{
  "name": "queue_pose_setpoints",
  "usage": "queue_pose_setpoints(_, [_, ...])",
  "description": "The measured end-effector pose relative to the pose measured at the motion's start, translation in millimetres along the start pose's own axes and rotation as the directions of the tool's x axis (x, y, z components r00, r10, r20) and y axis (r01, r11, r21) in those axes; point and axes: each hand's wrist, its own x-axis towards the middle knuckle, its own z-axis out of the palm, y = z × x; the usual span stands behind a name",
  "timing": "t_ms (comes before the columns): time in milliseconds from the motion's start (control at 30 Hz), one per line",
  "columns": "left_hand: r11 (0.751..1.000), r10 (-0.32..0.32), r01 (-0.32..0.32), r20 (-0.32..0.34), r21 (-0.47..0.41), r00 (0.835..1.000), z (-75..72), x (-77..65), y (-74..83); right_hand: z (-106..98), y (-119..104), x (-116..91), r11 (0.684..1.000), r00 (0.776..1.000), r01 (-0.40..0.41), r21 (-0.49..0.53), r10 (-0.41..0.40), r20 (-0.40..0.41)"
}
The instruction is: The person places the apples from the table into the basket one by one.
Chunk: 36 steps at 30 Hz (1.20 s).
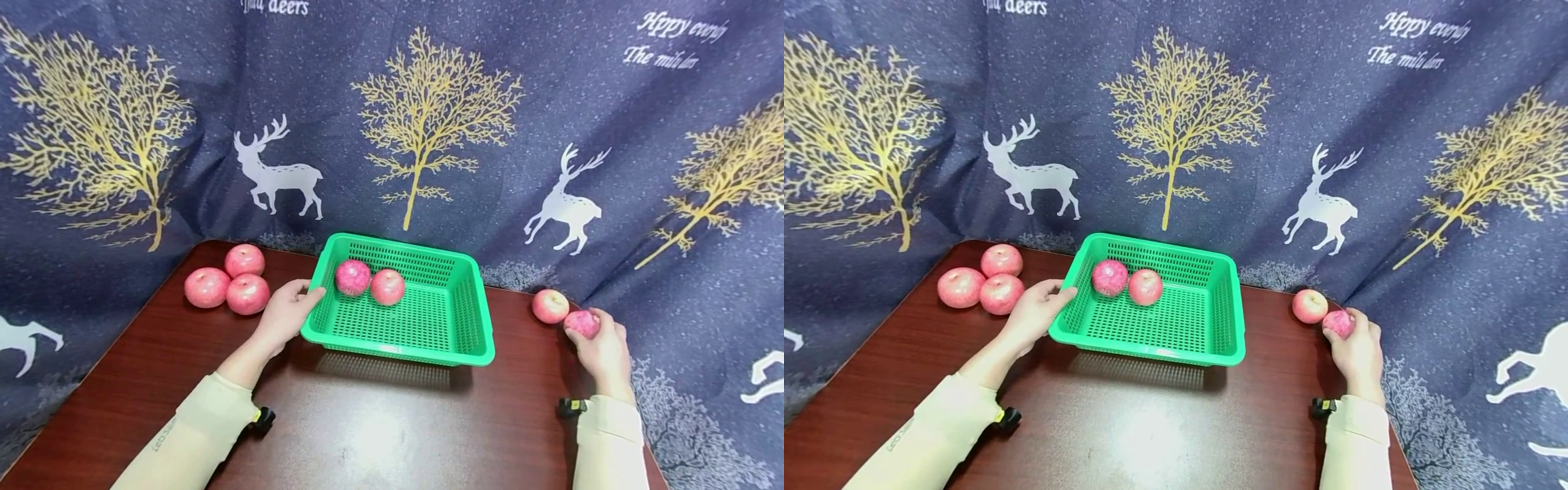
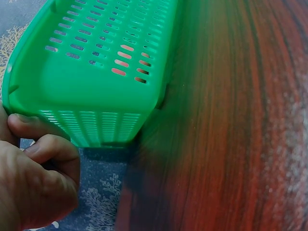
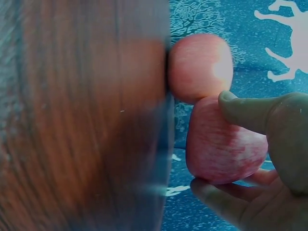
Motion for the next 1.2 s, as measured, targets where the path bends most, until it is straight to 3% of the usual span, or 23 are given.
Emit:
queue_pose_setpoints(233, [1.000,0.007,-0.007,-0.001,-0.002,1.000,0.0,-0.2,-0.6,-6.0,-9.5,0.6,1.000,0.999,0.017,0.025,-0.016,-0.049])
queue_pose_setpoints(667, [1.000,0.001,-0.001,-0.004,0.011,1.000,-0.3,0.0,-0.5,-14.4,-29.8,-0.8,0.998,0.996,0.055,0.035,-0.053,-0.071])
queue_pose_setpoints(1200, [0.999,-0.004,0.004,-0.011,0.035,1.000,0.5,-0.2,1.1,-20.9,-72.3,-1.6,0.989,0.988,0.132,0.065,-0.125,-0.093])
